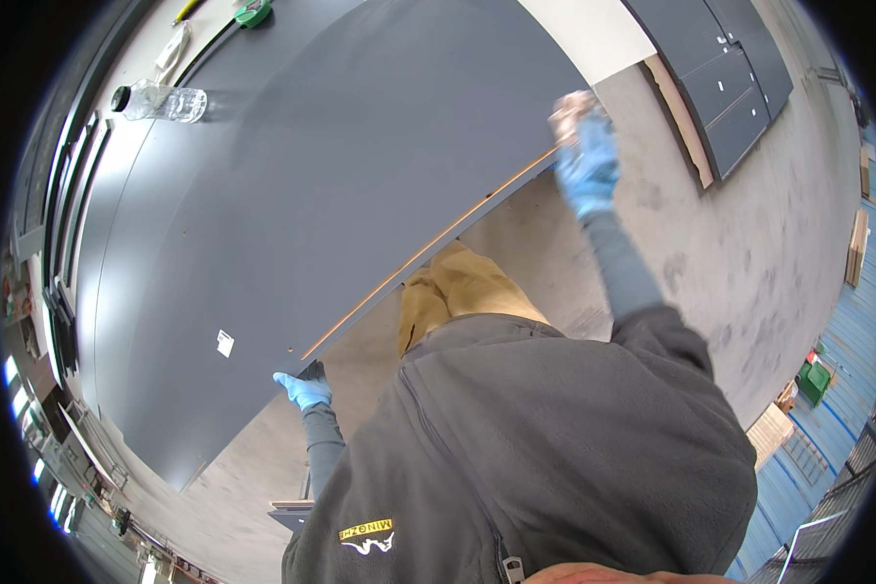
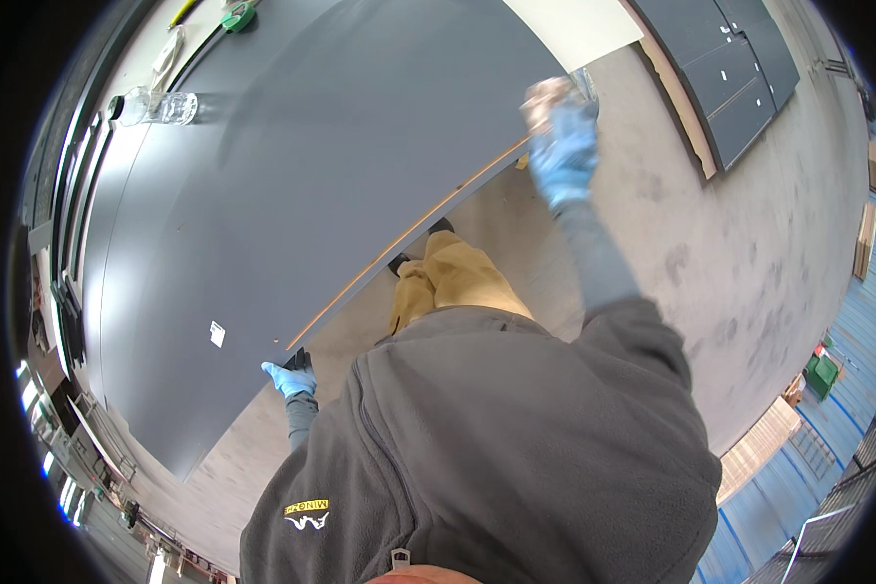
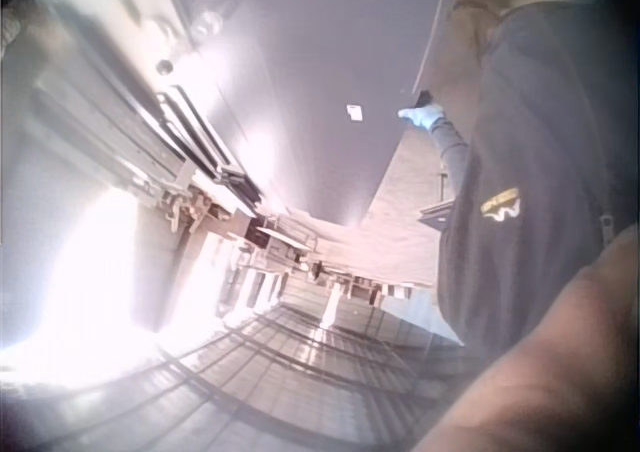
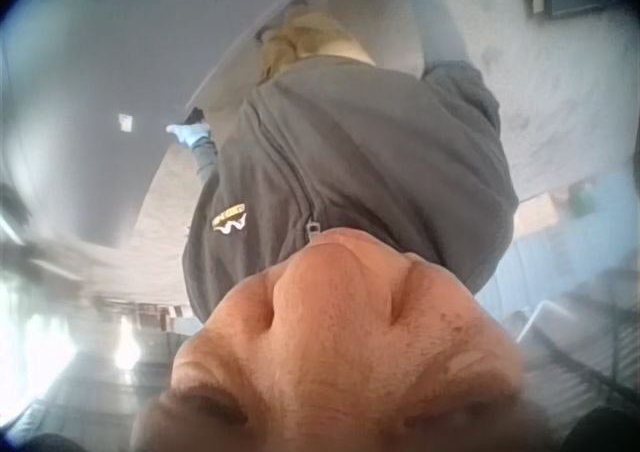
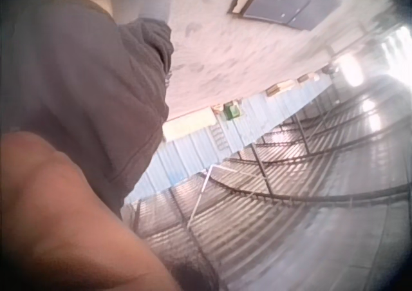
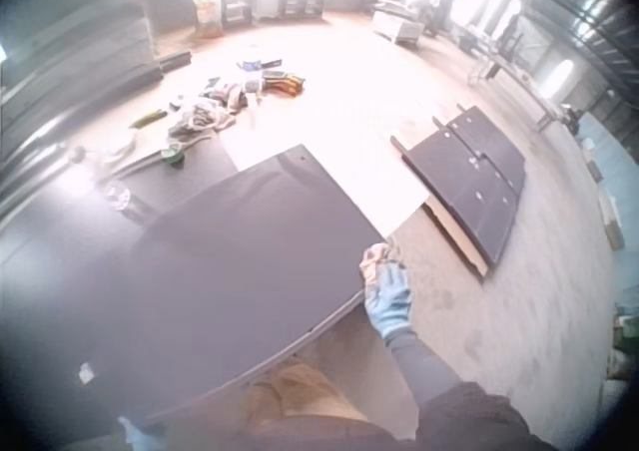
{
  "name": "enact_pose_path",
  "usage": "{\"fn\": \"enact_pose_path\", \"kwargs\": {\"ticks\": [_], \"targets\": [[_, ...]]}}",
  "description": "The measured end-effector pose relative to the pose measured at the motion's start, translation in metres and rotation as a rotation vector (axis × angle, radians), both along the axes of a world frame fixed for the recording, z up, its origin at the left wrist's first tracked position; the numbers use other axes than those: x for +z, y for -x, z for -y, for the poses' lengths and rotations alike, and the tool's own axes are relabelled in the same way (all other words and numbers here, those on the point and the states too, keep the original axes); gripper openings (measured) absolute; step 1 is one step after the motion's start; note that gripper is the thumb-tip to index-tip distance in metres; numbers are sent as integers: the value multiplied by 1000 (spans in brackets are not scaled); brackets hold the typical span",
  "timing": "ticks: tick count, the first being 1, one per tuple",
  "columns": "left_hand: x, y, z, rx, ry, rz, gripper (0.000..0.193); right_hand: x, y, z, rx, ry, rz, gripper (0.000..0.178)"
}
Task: The person wipes a large dark panel with a cloth, periodically pouring liquid from a plastic bottle onto the cloth and continuing to wipe the surface. The person also flips the panel over to wipe the other side.
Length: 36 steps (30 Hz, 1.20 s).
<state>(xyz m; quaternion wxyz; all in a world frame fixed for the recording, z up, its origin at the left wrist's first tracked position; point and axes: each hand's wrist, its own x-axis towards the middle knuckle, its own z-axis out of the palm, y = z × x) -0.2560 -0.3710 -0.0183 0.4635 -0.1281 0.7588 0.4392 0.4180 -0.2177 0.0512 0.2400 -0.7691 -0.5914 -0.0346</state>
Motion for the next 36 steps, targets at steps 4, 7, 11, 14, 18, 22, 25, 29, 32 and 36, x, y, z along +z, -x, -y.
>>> {"fn": "enact_pose_path", "kwargs": {"ticks": [4,7,11,14,18,22,25,29,32,36], "targets": [[4,-11,-6,9,-54,-13,83,-12,-44,-15,-142,-29,265,40],[10,-16,-9,-3,-49,-7,80,-3,35,20,98,-40,266,51],[19,-17,-16,-16,2,-8,75,4,96,45,289,148,41,43],[22,-20,-19,-13,3,22,74,-1,24,22,169,-47,-14,41],[20,-18,-14,50,-96,119,77,-10,-45,-2,66,8,280,43],[8,-11,-6,139,-82,55,84,-3,24,19,286,-22,230,48],[4,-5,1,103,-133,132,87,-2,76,24,693,-70,139,59],[10,-2,14,27,-181,212,94,-11,90,14,884,-134,195,63],[16,5,29,-8,-245,281,96,-14,103,11,946,-73,204,73],[17,39,59,21,-321,380,101,-7,200,28,1032,-9,206,77]]}}
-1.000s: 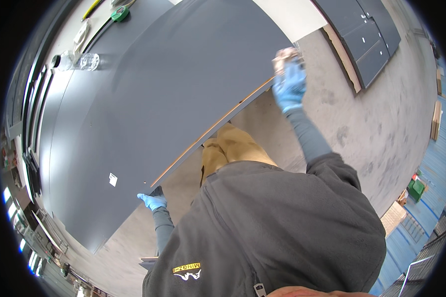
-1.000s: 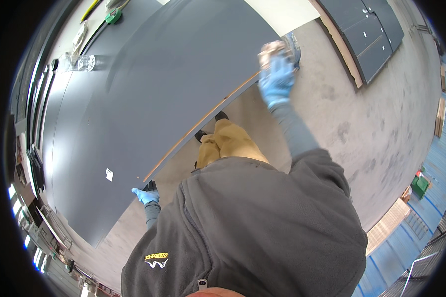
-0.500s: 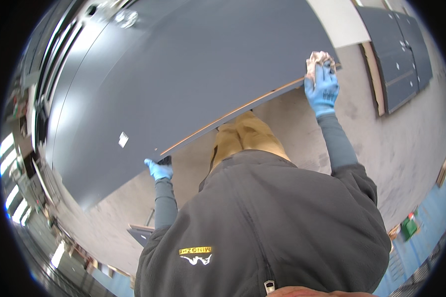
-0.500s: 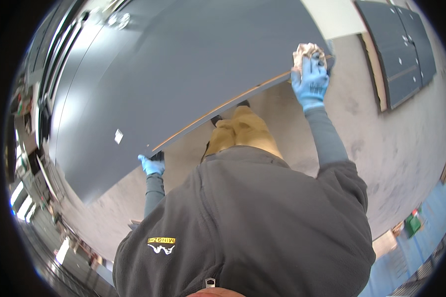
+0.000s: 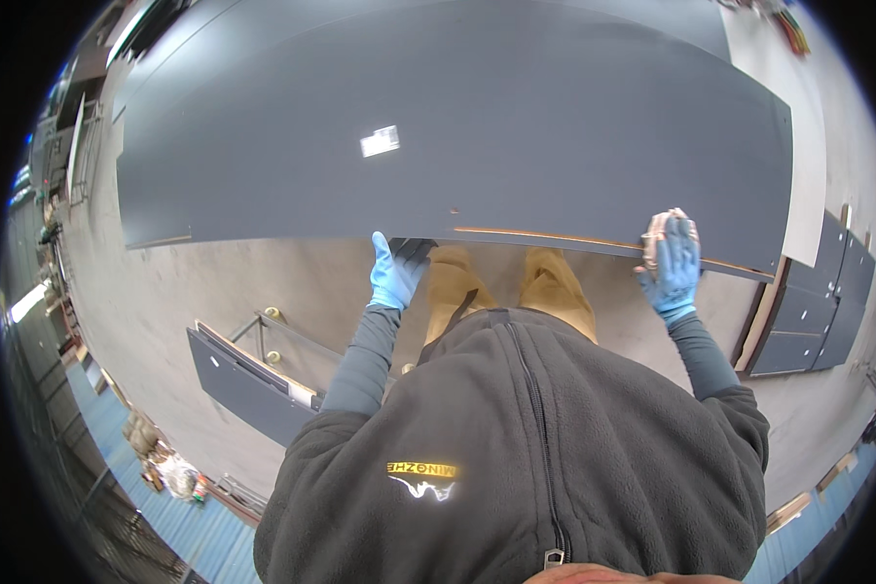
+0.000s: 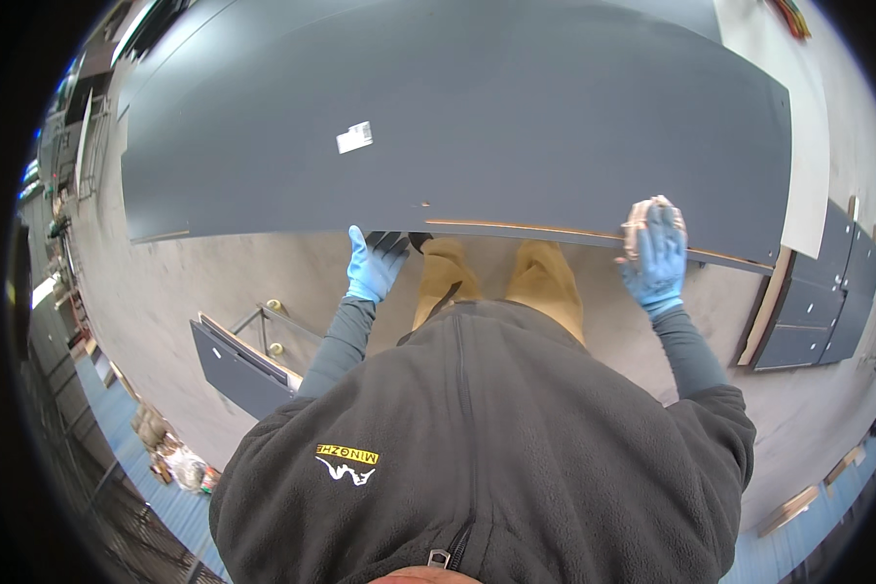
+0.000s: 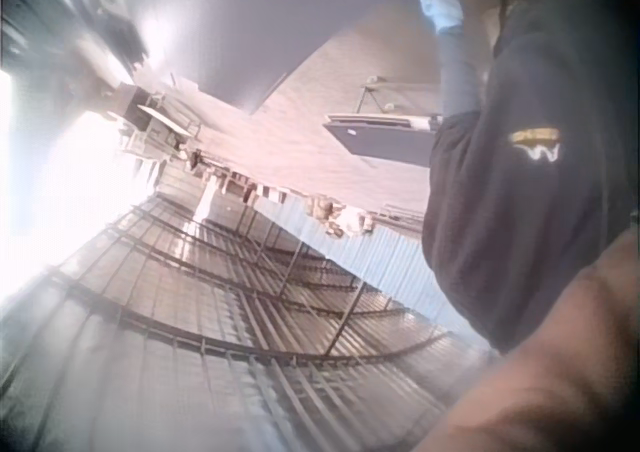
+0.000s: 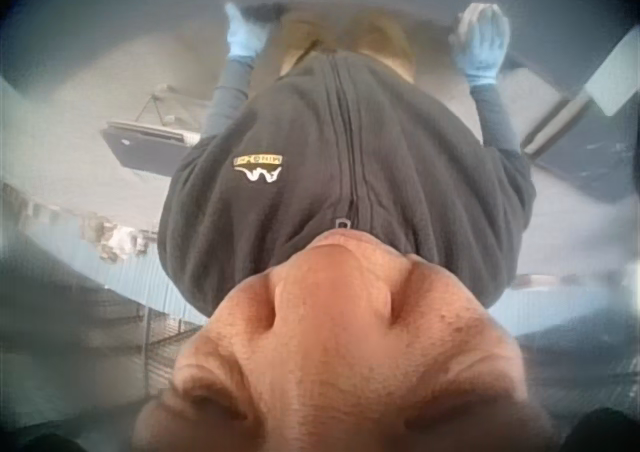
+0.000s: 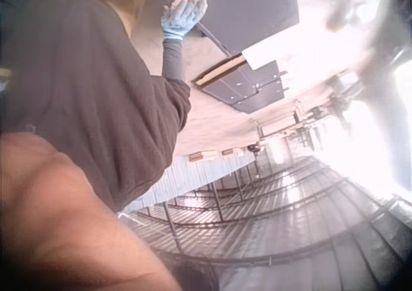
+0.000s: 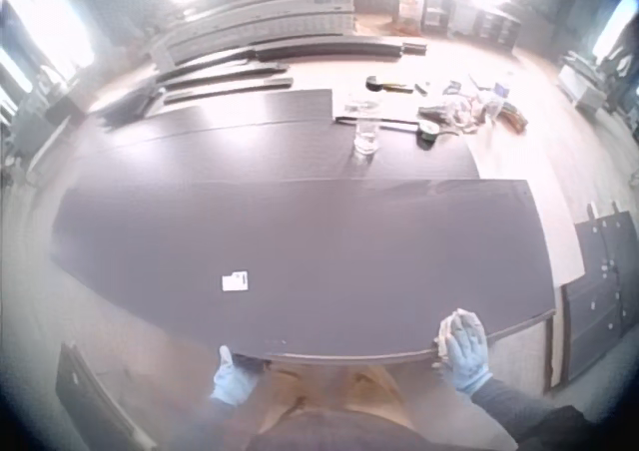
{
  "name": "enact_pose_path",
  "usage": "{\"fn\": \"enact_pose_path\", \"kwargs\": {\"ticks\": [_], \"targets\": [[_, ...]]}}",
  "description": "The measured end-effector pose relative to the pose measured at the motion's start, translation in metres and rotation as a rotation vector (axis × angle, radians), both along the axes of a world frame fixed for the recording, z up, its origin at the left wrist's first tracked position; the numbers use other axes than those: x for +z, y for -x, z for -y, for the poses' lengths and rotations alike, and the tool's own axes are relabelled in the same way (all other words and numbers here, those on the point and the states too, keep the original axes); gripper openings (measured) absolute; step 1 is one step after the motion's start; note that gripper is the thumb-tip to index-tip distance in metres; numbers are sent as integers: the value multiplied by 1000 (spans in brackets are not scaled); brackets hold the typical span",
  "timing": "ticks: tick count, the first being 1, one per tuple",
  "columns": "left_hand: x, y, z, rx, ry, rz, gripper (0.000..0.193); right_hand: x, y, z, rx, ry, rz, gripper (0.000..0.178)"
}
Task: The person wipes a large dark panel with a cloth, periodically pouring liquid from a plastic bottle onto the cloth and continuing to wipe the surface. The person also flips the panel over to wipe the other side.
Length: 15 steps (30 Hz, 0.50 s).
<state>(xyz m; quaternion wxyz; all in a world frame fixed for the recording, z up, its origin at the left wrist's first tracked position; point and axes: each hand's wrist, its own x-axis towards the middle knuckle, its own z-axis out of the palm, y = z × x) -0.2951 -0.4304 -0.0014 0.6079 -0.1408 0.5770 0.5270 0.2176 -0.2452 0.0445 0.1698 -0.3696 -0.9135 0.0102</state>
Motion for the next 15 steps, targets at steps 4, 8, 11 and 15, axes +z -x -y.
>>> {"fn": "enact_pose_path", "kwargs": {"ticks": [4,8,11,15], "targets": [[-6,73,54,77,-16,53,105,-7,189,44,149,71,-32,75],[-16,173,123,151,12,31,108,-24,418,94,317,105,82,66],[-13,243,186,251,60,-14,111,-25,569,129,405,229,-2,63],[-3,320,249,320,101,-54,115,4,639,131,481,192,37,65]]}}
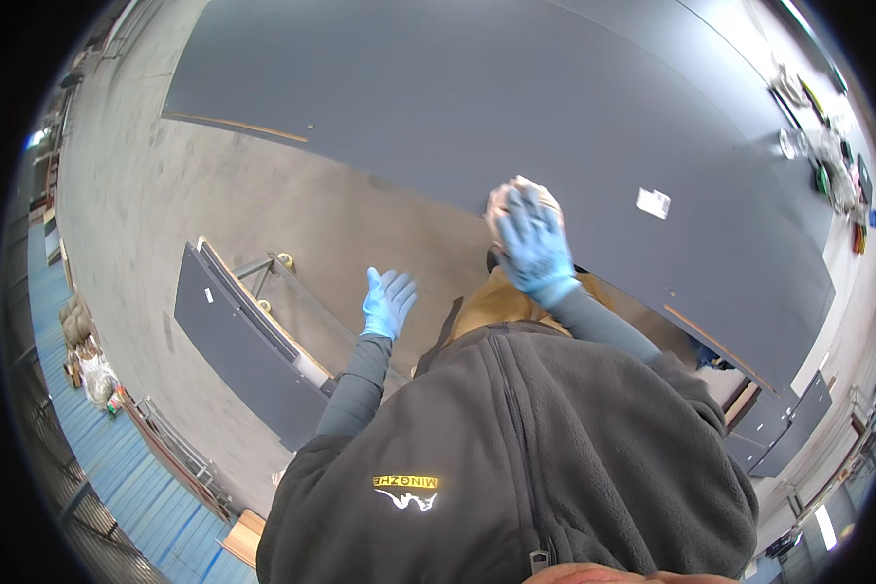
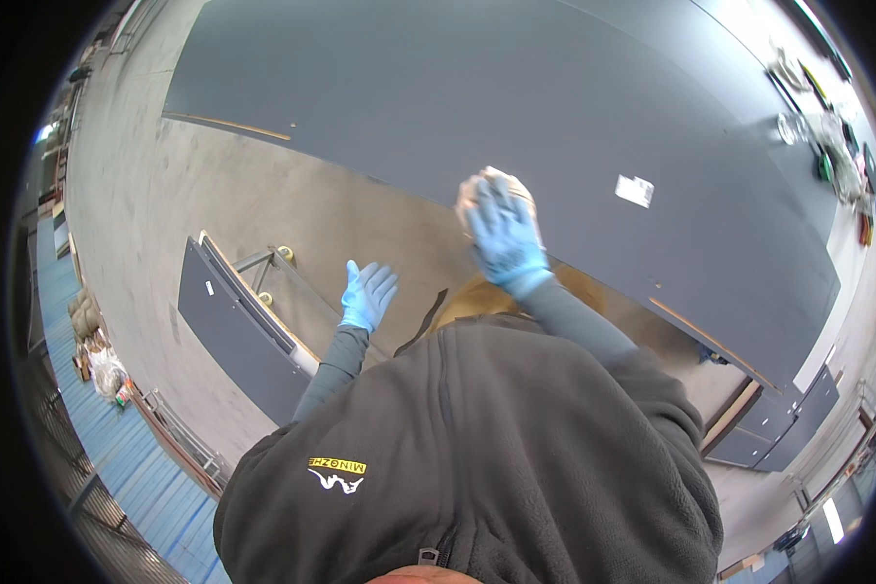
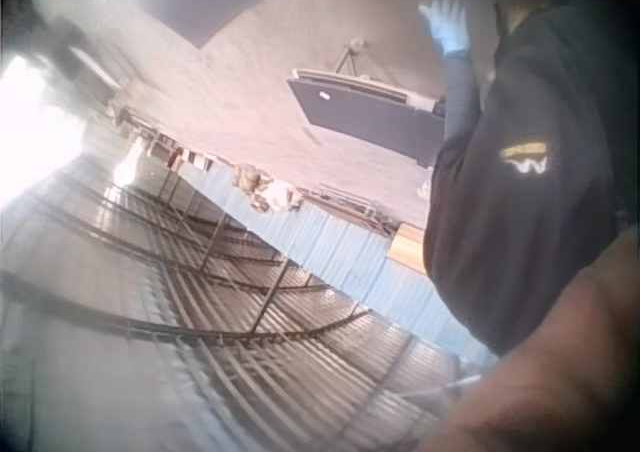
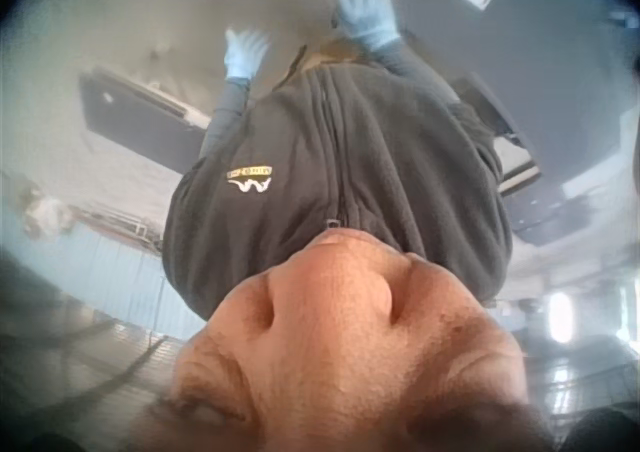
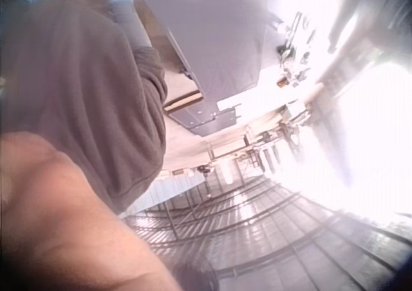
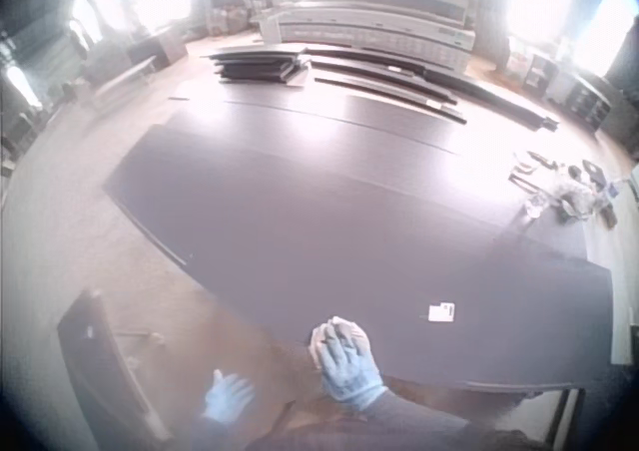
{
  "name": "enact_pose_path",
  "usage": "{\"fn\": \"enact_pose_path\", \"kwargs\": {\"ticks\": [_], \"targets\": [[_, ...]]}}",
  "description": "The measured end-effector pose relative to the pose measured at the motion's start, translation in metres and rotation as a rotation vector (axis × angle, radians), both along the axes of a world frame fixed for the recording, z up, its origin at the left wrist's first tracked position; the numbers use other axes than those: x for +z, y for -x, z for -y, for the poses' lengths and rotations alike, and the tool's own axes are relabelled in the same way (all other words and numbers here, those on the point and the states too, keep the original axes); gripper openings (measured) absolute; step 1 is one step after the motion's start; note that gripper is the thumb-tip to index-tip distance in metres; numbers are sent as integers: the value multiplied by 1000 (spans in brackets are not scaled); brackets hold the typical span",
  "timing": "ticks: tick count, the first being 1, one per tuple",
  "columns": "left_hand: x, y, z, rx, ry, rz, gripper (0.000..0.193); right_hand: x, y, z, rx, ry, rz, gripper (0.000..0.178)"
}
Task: The person wipes a large dark panel with a cloth, periodically pouring liquid from a plastic bottle onto the cloth and continuing to wipe the surface. The person also flips the panel over to wipe the other side.
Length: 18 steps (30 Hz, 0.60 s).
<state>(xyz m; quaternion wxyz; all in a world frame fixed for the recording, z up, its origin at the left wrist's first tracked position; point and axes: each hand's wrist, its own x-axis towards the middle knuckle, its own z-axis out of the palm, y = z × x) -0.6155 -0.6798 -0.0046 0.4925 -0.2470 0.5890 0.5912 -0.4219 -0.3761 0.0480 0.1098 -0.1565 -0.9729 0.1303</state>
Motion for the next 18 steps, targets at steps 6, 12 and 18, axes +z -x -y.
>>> {"fn": "enact_pose_path", "kwargs": {"ticks": [6,12,18], "targets": [[-13,89,30,111,31,50,114,28,-63,-40,223,-46,73,56],[-9,186,42,105,-39,146,109,14,106,-7,266,-25,84,58],[29,313,106,130,48,153,102,20,395,49,329,62,20,70]]}}
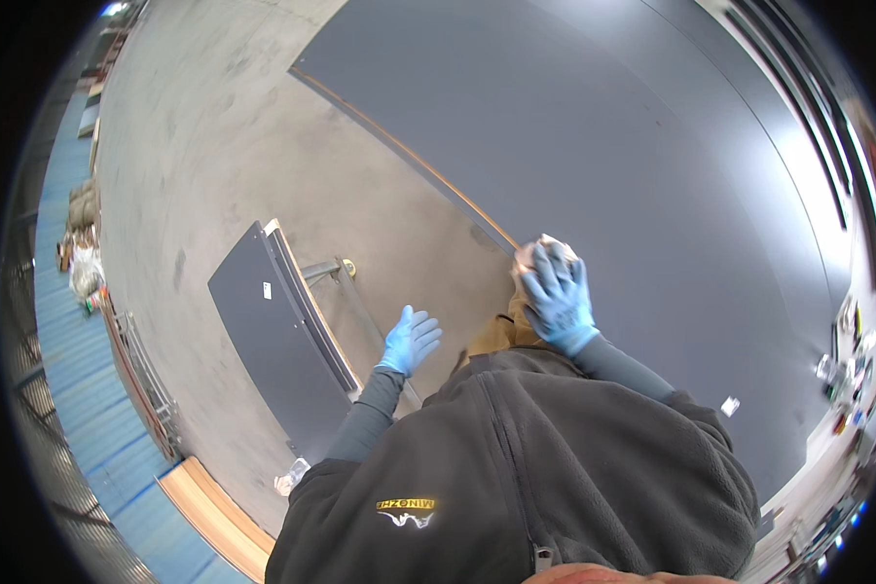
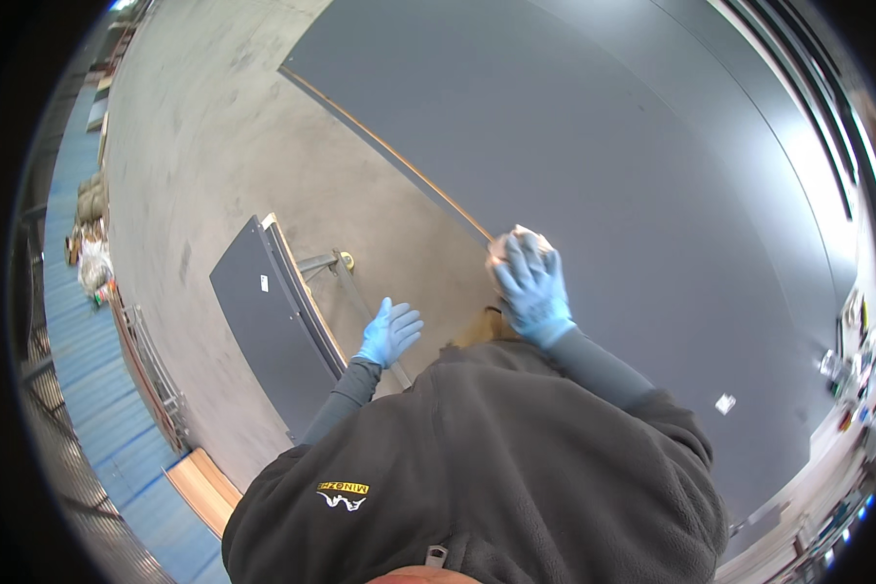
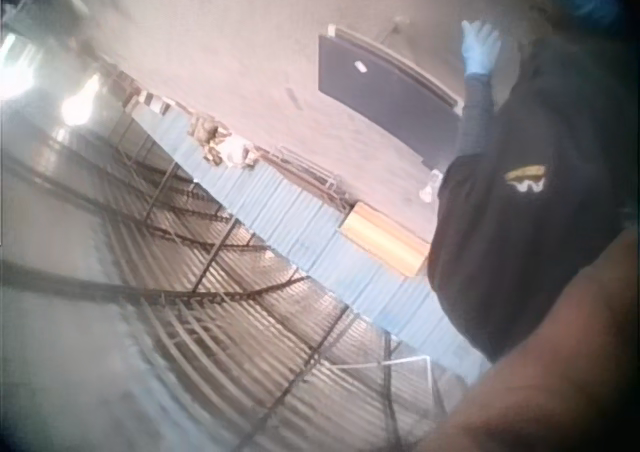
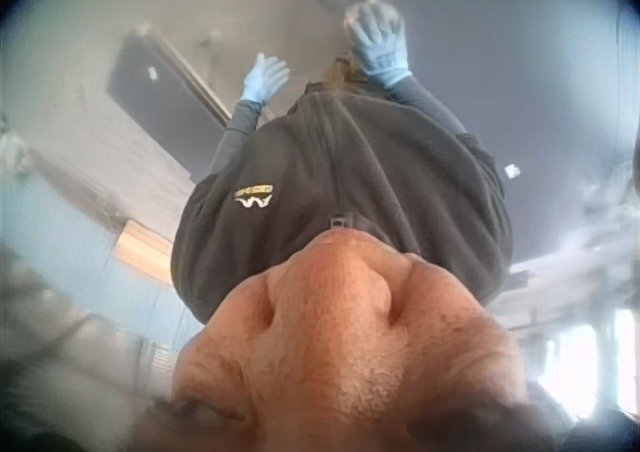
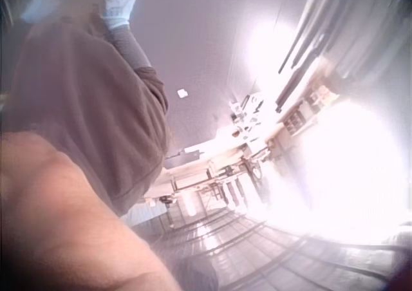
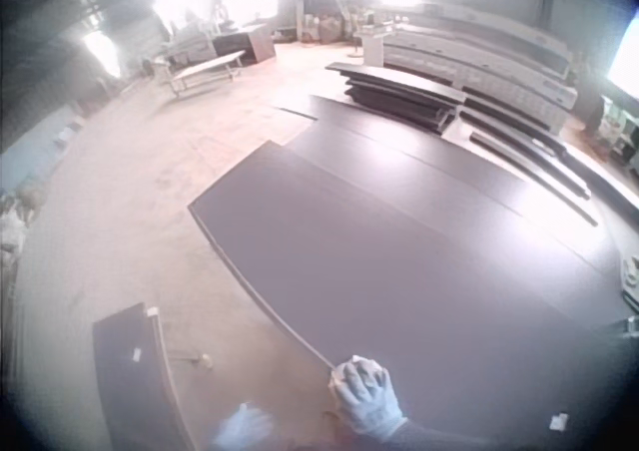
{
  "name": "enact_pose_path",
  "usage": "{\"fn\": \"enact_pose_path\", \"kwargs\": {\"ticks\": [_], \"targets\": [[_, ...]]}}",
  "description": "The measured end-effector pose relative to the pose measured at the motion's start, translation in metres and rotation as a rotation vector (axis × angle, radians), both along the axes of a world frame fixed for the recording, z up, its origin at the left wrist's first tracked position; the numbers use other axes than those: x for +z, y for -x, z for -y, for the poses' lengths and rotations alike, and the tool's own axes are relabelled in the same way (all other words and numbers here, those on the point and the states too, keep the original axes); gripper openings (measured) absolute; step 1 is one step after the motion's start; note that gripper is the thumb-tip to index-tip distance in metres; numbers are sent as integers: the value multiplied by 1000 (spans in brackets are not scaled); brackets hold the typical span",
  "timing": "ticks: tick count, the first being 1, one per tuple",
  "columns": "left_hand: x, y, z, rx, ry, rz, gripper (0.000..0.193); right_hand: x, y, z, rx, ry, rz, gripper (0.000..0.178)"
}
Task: The person wipes a large dark panel with a cloth, periodically pouring liquid from a plastic bottle onto the cloth and continuing to wipe the surface. The person also flips the panel over to wipe the other side.
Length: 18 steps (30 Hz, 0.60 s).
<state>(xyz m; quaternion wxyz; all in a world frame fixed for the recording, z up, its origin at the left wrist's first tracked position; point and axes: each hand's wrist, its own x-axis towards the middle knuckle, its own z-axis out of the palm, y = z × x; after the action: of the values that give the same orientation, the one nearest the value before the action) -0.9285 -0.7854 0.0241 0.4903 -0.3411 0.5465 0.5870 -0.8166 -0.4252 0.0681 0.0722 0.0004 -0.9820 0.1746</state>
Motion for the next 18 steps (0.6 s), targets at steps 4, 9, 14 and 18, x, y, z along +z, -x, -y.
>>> {"fn": "enact_pose_path", "kwargs": {"ticks": [4,9,14,18], "targets": [[11,63,47,260,56,-102,94,-6,163,41,-6,66,-149,68],[-11,138,107,285,27,25,94,-11,332,84,-4,31,-248,60],[-62,252,181,321,37,92,93,-27,533,140,-39,-56,-378,53],[-71,344,251,403,99,11,93,-44,697,181,-50,-100,-390,55]]}}
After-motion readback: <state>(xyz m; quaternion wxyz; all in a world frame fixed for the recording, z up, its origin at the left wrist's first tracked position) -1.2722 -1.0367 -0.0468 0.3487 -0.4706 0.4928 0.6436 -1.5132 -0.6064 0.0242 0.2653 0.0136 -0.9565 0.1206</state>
